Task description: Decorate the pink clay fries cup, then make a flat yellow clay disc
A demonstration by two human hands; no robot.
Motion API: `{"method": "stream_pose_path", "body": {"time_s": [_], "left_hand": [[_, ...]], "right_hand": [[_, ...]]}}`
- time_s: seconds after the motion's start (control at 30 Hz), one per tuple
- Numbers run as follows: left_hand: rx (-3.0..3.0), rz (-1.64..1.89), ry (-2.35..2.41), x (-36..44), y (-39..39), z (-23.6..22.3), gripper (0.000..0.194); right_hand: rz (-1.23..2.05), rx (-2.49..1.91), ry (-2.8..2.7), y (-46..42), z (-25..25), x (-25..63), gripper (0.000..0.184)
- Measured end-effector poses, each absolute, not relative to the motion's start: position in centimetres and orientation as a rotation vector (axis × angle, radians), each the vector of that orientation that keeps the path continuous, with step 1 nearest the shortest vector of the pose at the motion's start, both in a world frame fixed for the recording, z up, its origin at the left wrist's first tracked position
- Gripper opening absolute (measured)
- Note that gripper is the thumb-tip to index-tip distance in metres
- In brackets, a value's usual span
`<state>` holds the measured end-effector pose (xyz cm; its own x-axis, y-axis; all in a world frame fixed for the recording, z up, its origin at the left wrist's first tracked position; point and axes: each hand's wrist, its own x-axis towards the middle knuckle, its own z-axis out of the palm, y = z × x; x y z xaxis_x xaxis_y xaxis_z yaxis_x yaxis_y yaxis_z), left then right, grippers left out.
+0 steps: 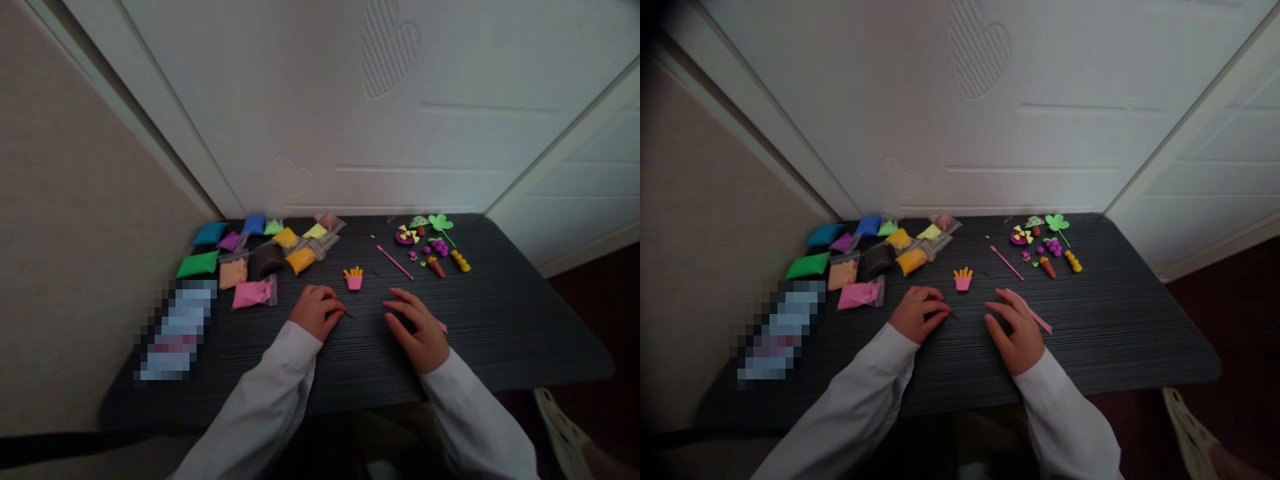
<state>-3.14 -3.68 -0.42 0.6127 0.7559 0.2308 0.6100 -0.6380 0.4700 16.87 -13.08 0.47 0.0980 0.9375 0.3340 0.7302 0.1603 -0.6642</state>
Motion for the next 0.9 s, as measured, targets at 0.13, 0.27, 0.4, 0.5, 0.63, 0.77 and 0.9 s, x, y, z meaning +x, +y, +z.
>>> {"method": "stream_pose_path", "body": {"time_s": [0.13, 0.27, 0.4, 0.5, 0.63, 0.77, 0.9], "left_hand": [[2.478, 0.678, 1.113, -3.1, -4.0, -0.2, 0.012], [2.424, 0.768, 1.164, -2.9, -5.0, 0.1, 0.012], [2.364, 0.841, 1.214, -2.6, -6.3, 0.0, 0.012], [2.307, 0.876, 1.281, -2.4, -6.9, -0.3, 0.011], [2.300, 0.880, 1.318, -2.3, -7.2, -0.9, 0.011], [2.304, 0.910, 1.321, -2.1, -7.5, -0.9, 0.010], [2.304, 0.933, 1.301, -2.0, -7.7, -0.6, 0.010]], "right_hand": [[0.321, -1.610, -1.713, -13.1, -0.1, 16.6, 0.024], [0.202, -1.597, -1.783, -13.0, -0.5, 16.0, 0.022], [0.113, -1.588, -1.872, -12.9, -0.7, 14.7, 0.023], [0.086, -1.628, -1.901, -12.7, -0.6, 13.6, 0.023], [0.116, -1.674, -1.930, -12.4, -0.6, 12.9, 0.021], [0.137, -1.702, -1.919, -12.2, -0.6, 12.8, 0.021], [0.159, -1.751, -1.902, -12.0, -0.5, 12.5, 0.015]]}}
